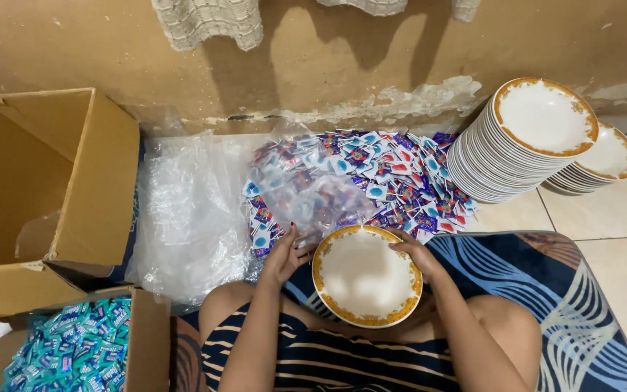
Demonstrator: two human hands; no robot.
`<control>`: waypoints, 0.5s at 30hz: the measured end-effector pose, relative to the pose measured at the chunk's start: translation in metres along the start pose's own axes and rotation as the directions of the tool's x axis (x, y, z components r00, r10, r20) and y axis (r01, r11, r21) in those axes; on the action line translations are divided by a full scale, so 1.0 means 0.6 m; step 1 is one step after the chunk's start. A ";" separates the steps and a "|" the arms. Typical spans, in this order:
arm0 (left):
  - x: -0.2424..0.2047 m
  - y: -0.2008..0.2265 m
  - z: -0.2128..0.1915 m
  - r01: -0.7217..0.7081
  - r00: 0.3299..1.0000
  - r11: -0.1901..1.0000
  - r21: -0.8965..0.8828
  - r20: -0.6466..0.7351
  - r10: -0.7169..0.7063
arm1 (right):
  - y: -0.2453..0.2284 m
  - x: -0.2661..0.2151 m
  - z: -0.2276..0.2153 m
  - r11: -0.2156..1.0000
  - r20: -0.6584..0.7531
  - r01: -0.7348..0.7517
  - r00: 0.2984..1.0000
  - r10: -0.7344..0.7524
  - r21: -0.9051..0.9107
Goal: Place small detergent packets onto a plastic-covered plate for packaging.
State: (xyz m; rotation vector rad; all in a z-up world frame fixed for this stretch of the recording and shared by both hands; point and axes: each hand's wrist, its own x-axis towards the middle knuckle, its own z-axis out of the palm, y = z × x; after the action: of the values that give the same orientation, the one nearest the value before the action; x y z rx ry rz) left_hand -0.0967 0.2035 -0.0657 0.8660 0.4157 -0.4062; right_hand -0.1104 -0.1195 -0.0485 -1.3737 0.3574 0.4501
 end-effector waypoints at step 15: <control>-0.008 -0.027 -0.026 0.049 0.997 0.954 0.295 0.047 -0.066 | 0.018 0.045 0.024 0.970 -0.230 0.110 0.971 -0.059 0.217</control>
State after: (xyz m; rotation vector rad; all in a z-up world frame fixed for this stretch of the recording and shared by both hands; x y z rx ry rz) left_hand -0.1116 0.2071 -0.0826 1.1307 0.3327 -0.5547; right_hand -0.0928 -0.1011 -0.0688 -1.2111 0.5158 0.1772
